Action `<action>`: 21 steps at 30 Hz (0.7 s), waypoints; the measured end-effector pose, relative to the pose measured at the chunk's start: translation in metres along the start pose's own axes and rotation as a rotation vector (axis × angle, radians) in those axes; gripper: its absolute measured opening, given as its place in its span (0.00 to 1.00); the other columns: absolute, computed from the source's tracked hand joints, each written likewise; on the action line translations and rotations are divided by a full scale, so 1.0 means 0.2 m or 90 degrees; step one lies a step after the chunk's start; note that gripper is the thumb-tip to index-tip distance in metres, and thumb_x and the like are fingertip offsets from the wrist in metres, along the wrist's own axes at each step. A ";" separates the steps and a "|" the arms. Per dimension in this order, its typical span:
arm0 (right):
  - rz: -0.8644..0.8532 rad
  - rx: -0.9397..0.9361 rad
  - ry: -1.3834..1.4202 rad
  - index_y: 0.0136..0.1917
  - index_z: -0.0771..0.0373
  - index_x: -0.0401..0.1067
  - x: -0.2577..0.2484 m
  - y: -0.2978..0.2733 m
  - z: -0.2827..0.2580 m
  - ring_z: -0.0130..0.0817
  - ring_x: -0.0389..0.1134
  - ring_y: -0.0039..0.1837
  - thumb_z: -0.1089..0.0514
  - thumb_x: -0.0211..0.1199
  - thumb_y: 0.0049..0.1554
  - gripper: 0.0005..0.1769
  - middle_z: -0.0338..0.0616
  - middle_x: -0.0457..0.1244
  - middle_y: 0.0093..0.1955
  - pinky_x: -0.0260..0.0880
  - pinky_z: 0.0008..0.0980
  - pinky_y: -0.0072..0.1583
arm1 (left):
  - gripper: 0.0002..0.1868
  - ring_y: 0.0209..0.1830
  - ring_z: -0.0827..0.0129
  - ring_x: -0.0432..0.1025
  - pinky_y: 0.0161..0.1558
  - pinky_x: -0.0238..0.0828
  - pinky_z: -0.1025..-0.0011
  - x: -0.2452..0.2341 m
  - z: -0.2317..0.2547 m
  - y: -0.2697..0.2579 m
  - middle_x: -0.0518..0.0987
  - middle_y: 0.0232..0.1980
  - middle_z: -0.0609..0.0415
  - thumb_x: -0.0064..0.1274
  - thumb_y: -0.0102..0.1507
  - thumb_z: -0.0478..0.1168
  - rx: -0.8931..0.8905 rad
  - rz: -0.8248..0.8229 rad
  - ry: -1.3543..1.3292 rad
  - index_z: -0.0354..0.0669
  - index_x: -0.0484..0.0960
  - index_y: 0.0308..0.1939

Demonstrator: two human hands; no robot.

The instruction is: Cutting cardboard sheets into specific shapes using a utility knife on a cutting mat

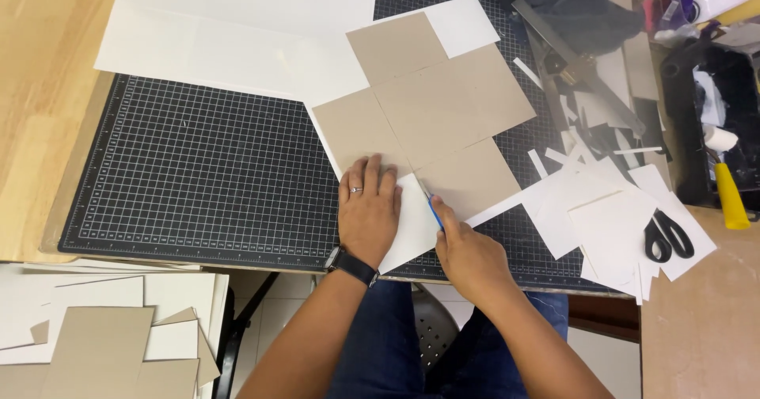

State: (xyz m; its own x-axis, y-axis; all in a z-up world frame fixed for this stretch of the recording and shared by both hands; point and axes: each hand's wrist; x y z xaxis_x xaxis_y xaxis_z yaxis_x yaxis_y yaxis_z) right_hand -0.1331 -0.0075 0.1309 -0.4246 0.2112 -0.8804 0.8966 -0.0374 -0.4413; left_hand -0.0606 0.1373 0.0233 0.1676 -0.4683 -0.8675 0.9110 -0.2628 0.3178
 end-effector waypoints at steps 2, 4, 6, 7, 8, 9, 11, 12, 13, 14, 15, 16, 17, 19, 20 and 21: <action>-0.001 0.001 -0.004 0.80 0.57 0.48 0.02 -0.02 0.03 0.54 0.77 0.42 0.57 0.41 0.66 0.29 0.64 0.71 0.47 0.72 0.44 0.37 | 0.17 0.76 0.51 0.53 0.74 0.46 0.50 0.00 0.01 0.00 0.68 0.69 0.46 0.47 0.71 0.47 0.000 -0.002 0.003 0.48 0.75 0.62; -0.005 -0.002 -0.006 0.80 0.57 0.47 0.03 -0.04 0.03 0.54 0.77 0.42 0.57 0.41 0.67 0.29 0.64 0.71 0.47 0.73 0.44 0.37 | 0.17 0.76 0.51 0.53 0.74 0.45 0.51 -0.01 0.00 -0.01 0.68 0.69 0.46 0.46 0.71 0.47 -0.003 -0.005 0.009 0.49 0.75 0.62; -0.009 0.000 -0.002 0.80 0.56 0.47 0.01 -0.07 0.02 0.55 0.77 0.43 0.57 0.41 0.67 0.29 0.65 0.71 0.49 0.73 0.45 0.38 | 0.17 0.76 0.51 0.52 0.74 0.45 0.51 -0.01 0.00 0.00 0.68 0.69 0.46 0.46 0.71 0.47 -0.004 -0.009 0.008 0.49 0.75 0.62; -0.007 -0.001 -0.001 0.80 0.56 0.47 0.01 -0.08 0.02 0.55 0.77 0.43 0.57 0.41 0.67 0.29 0.65 0.71 0.49 0.73 0.45 0.38 | 0.17 0.76 0.51 0.52 0.74 0.45 0.51 -0.01 0.00 0.00 0.68 0.69 0.46 0.46 0.71 0.47 -0.004 -0.007 0.009 0.49 0.75 0.62; -0.008 0.001 -0.003 0.80 0.56 0.46 0.01 -0.09 0.02 0.55 0.77 0.43 0.57 0.41 0.67 0.29 0.65 0.71 0.49 0.73 0.46 0.38 | 0.17 0.76 0.51 0.52 0.74 0.45 0.51 -0.01 0.00 0.01 0.68 0.69 0.46 0.46 0.71 0.47 -0.004 -0.009 0.011 0.49 0.75 0.62; -0.012 0.003 -0.004 0.80 0.56 0.46 0.02 -0.10 0.03 0.55 0.77 0.43 0.57 0.41 0.67 0.30 0.64 0.71 0.49 0.73 0.46 0.38 | 0.17 0.76 0.51 0.52 0.74 0.45 0.50 0.00 0.01 0.00 0.67 0.70 0.46 0.46 0.71 0.47 -0.004 -0.012 0.012 0.49 0.74 0.62; -0.011 0.003 -0.008 0.80 0.55 0.46 0.04 -0.14 0.05 0.56 0.77 0.43 0.56 0.42 0.66 0.30 0.64 0.71 0.50 0.73 0.47 0.38 | 0.17 0.76 0.51 0.53 0.74 0.45 0.51 -0.01 0.00 0.00 0.67 0.69 0.46 0.46 0.71 0.47 -0.001 -0.008 0.019 0.49 0.74 0.62; -0.010 0.002 -0.012 0.80 0.54 0.47 0.06 -0.16 0.07 0.57 0.77 0.43 0.55 0.42 0.66 0.30 0.64 0.71 0.51 0.73 0.48 0.38 | 0.17 0.75 0.52 0.53 0.73 0.46 0.51 -0.01 0.00 0.00 0.68 0.69 0.47 0.46 0.71 0.47 0.003 -0.003 0.027 0.50 0.74 0.62; -0.012 0.005 -0.010 0.80 0.54 0.47 0.07 -0.17 0.08 0.57 0.77 0.43 0.55 0.42 0.66 0.30 0.64 0.71 0.51 0.73 0.48 0.38 | 0.17 0.75 0.52 0.53 0.73 0.46 0.51 -0.01 0.00 0.00 0.68 0.69 0.47 0.46 0.71 0.47 0.004 -0.007 0.025 0.50 0.74 0.62; -0.008 0.002 -0.008 0.80 0.54 0.46 0.08 -0.19 0.09 0.59 0.77 0.43 0.55 0.42 0.66 0.30 0.65 0.71 0.51 0.73 0.50 0.38 | 0.17 0.75 0.52 0.53 0.73 0.46 0.51 -0.01 0.01 -0.01 0.68 0.69 0.47 0.47 0.71 0.47 0.006 -0.001 0.029 0.49 0.75 0.62; -0.001 -0.004 -0.007 0.80 0.53 0.46 0.09 -0.19 0.10 0.60 0.76 0.43 0.54 0.43 0.66 0.30 0.65 0.70 0.51 0.73 0.51 0.39 | 0.17 0.75 0.52 0.54 0.73 0.47 0.51 -0.02 0.00 0.00 0.68 0.69 0.47 0.47 0.71 0.48 0.008 0.008 0.034 0.49 0.75 0.62; 0.000 -0.003 -0.006 0.80 0.53 0.46 0.15 -0.18 0.15 0.60 0.76 0.43 0.54 0.43 0.66 0.30 0.65 0.70 0.51 0.73 0.51 0.39 | 0.17 0.75 0.52 0.54 0.73 0.47 0.51 -0.02 0.01 0.00 0.68 0.69 0.47 0.47 0.71 0.48 0.010 0.009 0.034 0.49 0.75 0.62; 0.018 0.005 -0.015 0.82 0.48 0.43 0.21 -0.18 0.19 0.52 0.72 0.38 0.51 0.44 0.66 0.32 0.52 0.69 0.52 0.69 0.48 0.36 | 0.16 0.72 0.51 0.59 0.70 0.53 0.50 -0.03 0.01 0.01 0.70 0.69 0.47 0.47 0.70 0.46 0.025 0.064 0.019 0.47 0.77 0.59; 0.037 0.015 -0.022 0.83 0.43 0.40 0.28 -0.18 0.24 0.44 0.68 0.32 0.48 0.45 0.66 0.35 0.39 0.68 0.53 0.65 0.45 0.33 | 0.16 0.69 0.50 0.64 0.68 0.59 0.50 -0.03 0.01 0.01 0.72 0.68 0.47 0.48 0.68 0.45 0.041 0.118 0.003 0.45 0.79 0.57; 0.048 0.011 -0.031 0.83 0.43 0.40 0.29 -0.19 0.24 0.47 0.69 0.34 0.48 0.45 0.66 0.35 0.40 0.68 0.52 0.67 0.48 0.34 | 0.16 0.69 0.50 0.64 0.68 0.60 0.50 -0.03 0.01 0.01 0.72 0.68 0.46 0.47 0.69 0.45 0.042 0.122 0.005 0.45 0.79 0.57; 0.058 0.007 -0.041 0.83 0.43 0.40 0.30 -0.20 0.25 0.50 0.71 0.36 0.48 0.45 0.66 0.35 0.40 0.68 0.51 0.69 0.51 0.36 | 0.16 0.69 0.50 0.64 0.67 0.60 0.50 -0.03 0.01 0.00 0.72 0.68 0.46 0.47 0.69 0.45 0.042 0.125 0.008 0.45 0.79 0.58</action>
State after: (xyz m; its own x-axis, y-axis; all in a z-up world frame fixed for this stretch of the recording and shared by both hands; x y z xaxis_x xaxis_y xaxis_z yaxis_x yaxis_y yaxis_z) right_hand -0.2006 -0.0423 0.0869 -0.3489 0.1431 -0.9262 0.9306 -0.0640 -0.3604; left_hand -0.0614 0.1392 0.0296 0.3442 -0.5062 -0.7907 0.8336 -0.2228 0.5055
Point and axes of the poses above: each hand's wrist, its own y-axis towards the middle knuckle, its own x-axis out of the palm, z = x × y
